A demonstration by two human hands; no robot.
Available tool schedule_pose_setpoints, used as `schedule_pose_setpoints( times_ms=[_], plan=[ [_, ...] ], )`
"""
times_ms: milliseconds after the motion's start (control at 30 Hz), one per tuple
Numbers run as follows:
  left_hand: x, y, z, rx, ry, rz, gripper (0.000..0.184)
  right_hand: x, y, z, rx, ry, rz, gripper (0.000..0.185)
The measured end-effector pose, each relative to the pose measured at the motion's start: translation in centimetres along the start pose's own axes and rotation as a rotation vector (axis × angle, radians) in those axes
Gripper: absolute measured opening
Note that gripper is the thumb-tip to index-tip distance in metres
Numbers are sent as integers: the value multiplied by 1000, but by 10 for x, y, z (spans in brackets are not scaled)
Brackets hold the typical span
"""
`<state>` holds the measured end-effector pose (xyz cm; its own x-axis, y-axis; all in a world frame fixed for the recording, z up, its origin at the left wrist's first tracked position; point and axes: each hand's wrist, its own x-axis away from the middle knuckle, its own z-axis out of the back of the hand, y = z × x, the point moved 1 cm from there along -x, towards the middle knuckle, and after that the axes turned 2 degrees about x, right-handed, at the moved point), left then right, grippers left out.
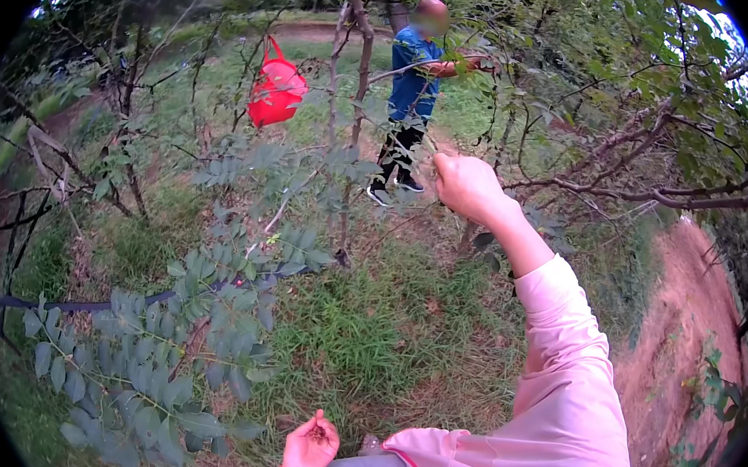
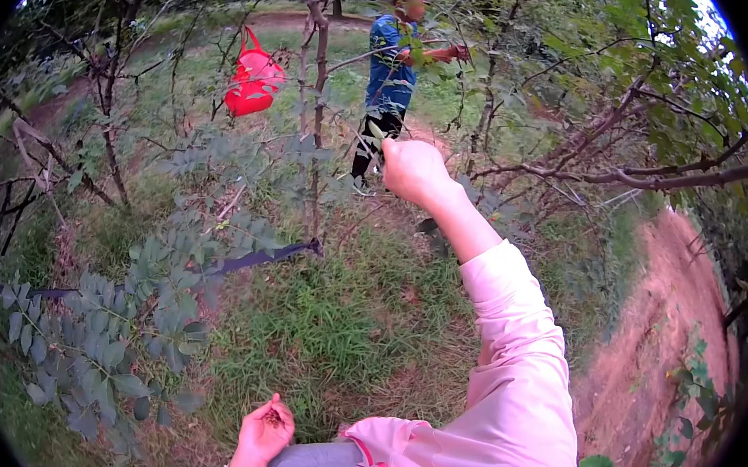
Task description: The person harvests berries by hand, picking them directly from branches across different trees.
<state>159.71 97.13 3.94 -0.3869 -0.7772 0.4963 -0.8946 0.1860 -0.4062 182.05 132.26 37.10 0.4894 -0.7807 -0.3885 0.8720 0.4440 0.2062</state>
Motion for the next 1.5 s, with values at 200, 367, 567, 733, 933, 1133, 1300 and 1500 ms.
schedule_pose_setpoints(
  times_ms=[200, 367, 567, 733, 933, 1133, 1300, 1500],
  plan=[
    [2, 5, -3, -54, -2, 6, 17, 49, -60, 63, -221, 41, 39, 18],
    [-1, 0, -19, -159, 51, -54, 17, 135, -149, 31, -993, -459, 212, 19],
    [11, 1, -15, -443, 22, -68, 24, 248, -266, -72, -1012, -518, 362, 15],
    [17, -5, -23, -465, 24, -101, 27, 288, -317, -95, -713, -74, 380, 17],
    [28, 27, 5, -630, -30, -14, 32, 303, -330, -71, -753, -92, 340, 16],
    [55, 6, -6, -927, 125, 102, 41, 354, -316, -40, -571, -91, 136, 19],
    [67, -14, 3, -1051, 80, 138, 43, 379, -304, 22, -1267, -8, -50, 16],
    [90, -34, 23, -1156, -189, 4, 36, 403, -322, 1, -942, 139, -74, 11]
  ],
)
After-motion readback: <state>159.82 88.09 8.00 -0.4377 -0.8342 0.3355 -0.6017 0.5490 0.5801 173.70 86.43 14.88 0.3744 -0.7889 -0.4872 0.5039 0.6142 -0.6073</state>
